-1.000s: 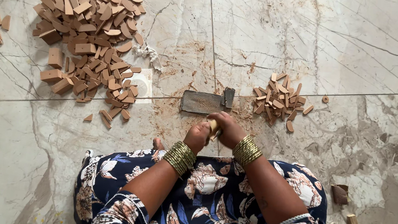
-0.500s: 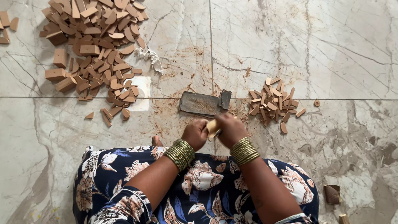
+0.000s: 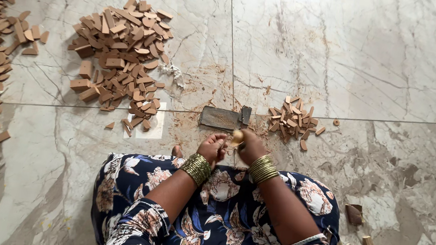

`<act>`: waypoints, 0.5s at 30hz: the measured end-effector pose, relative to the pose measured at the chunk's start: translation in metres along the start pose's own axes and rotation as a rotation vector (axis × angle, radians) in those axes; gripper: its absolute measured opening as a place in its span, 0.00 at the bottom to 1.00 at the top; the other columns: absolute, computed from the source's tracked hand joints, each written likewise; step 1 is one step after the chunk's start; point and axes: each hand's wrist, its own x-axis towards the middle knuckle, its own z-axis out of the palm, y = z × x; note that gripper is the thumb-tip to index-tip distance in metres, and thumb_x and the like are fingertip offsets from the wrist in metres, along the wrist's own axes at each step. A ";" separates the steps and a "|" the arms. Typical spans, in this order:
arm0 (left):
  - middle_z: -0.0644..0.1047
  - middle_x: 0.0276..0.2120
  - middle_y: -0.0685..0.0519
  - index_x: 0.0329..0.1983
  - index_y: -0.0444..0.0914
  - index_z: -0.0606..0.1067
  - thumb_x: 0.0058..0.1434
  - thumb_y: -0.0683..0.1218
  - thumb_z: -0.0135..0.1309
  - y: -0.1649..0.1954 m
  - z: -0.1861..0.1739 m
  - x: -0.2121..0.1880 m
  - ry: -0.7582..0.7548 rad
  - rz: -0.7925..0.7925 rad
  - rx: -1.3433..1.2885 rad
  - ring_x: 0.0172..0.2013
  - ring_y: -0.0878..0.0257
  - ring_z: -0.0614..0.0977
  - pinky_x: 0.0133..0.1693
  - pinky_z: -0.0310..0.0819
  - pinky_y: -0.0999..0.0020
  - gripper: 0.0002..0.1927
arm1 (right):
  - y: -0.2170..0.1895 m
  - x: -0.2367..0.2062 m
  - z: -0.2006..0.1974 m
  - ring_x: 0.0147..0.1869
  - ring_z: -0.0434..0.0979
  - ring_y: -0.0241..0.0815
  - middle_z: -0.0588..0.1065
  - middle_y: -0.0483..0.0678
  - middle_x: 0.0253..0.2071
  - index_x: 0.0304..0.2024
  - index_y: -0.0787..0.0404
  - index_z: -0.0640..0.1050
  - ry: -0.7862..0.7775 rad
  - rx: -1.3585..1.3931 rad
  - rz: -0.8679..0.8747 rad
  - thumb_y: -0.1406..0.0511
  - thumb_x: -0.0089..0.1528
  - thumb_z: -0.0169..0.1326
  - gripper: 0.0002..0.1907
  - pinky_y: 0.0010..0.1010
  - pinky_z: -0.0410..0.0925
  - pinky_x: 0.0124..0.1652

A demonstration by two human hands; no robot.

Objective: The person sits on the floor and repeatedly rubs small wooden pieces against a fixed blade tool to shape them. Finished pieces are placed in a pile to the left while wood shavings accumulate around the tool.

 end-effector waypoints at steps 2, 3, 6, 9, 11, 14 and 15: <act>0.72 0.25 0.56 0.50 0.39 0.72 0.70 0.43 0.44 -0.002 0.002 -0.009 -0.036 -0.081 -0.086 0.17 0.69 0.68 0.19 0.67 0.73 0.09 | -0.015 -0.010 0.009 0.38 0.79 0.40 0.77 0.50 0.42 0.50 0.59 0.75 0.019 -0.168 -0.096 0.72 0.61 0.50 0.14 0.32 0.76 0.39; 0.70 0.24 0.57 0.50 0.41 0.71 0.70 0.43 0.43 -0.006 0.004 -0.015 -0.053 -0.104 -0.075 0.17 0.69 0.67 0.19 0.65 0.73 0.08 | -0.019 -0.012 0.010 0.38 0.78 0.41 0.77 0.49 0.40 0.48 0.58 0.75 0.073 -0.228 -0.126 0.69 0.63 0.50 0.10 0.33 0.75 0.39; 0.69 0.24 0.58 0.50 0.41 0.71 0.71 0.45 0.42 -0.006 0.007 -0.028 -0.052 -0.150 0.073 0.17 0.70 0.65 0.18 0.62 0.73 0.08 | -0.023 -0.015 0.007 0.38 0.77 0.41 0.77 0.48 0.38 0.45 0.56 0.75 0.119 -0.315 -0.067 0.63 0.68 0.51 0.05 0.36 0.74 0.39; 0.69 0.23 0.58 0.50 0.41 0.71 0.71 0.46 0.41 -0.001 0.011 -0.040 -0.010 -0.120 0.050 0.16 0.70 0.64 0.18 0.62 0.72 0.09 | -0.013 -0.013 -0.009 0.39 0.78 0.40 0.77 0.48 0.40 0.47 0.55 0.75 0.028 -0.223 0.128 0.62 0.66 0.53 0.08 0.35 0.75 0.39; 0.69 0.22 0.58 0.48 0.42 0.71 0.71 0.48 0.41 0.005 0.014 -0.045 0.022 -0.089 -0.014 0.15 0.70 0.63 0.17 0.60 0.73 0.09 | -0.010 -0.017 -0.015 0.39 0.78 0.39 0.77 0.48 0.40 0.46 0.54 0.76 0.083 -0.148 0.065 0.66 0.60 0.56 0.10 0.34 0.75 0.39; 0.69 0.21 0.57 0.43 0.41 0.71 0.72 0.51 0.44 0.009 0.020 -0.049 0.100 -0.055 0.013 0.14 0.69 0.63 0.15 0.56 0.73 0.10 | -0.016 -0.029 -0.011 0.38 0.80 0.38 0.77 0.49 0.41 0.48 0.57 0.75 0.108 -0.100 -0.146 0.64 0.61 0.57 0.13 0.30 0.76 0.39; 0.69 0.21 0.56 0.41 0.40 0.71 0.72 0.52 0.44 0.011 0.022 -0.049 0.138 -0.026 0.080 0.13 0.68 0.64 0.14 0.56 0.71 0.12 | -0.021 -0.034 -0.007 0.37 0.79 0.39 0.78 0.48 0.41 0.47 0.57 0.75 0.099 -0.171 -0.165 0.64 0.60 0.58 0.13 0.31 0.75 0.39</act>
